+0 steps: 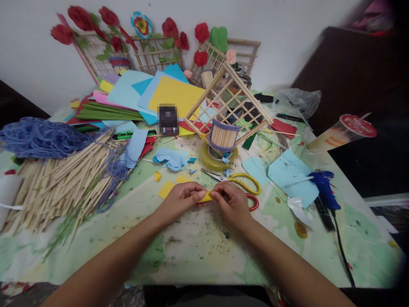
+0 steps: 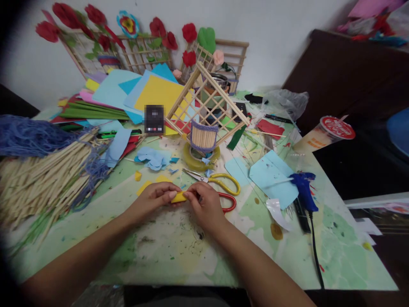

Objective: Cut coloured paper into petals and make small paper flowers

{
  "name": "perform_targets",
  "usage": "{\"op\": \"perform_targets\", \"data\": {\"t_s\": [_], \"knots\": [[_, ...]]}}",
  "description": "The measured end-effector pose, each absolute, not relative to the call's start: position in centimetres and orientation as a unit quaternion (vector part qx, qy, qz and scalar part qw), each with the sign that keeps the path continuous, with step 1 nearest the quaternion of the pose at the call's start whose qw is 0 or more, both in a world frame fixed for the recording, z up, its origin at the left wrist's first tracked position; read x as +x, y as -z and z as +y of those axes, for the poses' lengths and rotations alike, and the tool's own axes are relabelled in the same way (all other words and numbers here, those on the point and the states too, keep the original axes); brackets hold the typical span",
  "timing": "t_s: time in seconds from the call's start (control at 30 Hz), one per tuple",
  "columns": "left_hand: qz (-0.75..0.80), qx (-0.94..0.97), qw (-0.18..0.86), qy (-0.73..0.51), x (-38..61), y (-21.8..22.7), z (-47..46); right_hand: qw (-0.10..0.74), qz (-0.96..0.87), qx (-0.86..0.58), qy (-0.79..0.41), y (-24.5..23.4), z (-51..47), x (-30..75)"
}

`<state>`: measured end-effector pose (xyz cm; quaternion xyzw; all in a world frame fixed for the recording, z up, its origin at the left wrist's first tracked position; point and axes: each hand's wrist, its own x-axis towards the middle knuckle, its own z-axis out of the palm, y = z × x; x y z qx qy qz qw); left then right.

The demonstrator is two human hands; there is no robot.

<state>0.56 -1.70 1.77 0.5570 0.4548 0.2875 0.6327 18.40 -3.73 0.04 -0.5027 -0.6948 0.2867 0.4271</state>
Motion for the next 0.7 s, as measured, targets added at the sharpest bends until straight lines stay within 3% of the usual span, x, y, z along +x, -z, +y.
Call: {"op": "perform_targets", "data": {"t_s": [0.7], "knots": [[0.492,0.597,0.560,-0.298,0.68,-1.64,-1.87,0.407,-0.677,-0.531,-0.308,-0.56,-3.86,18.43]]}}
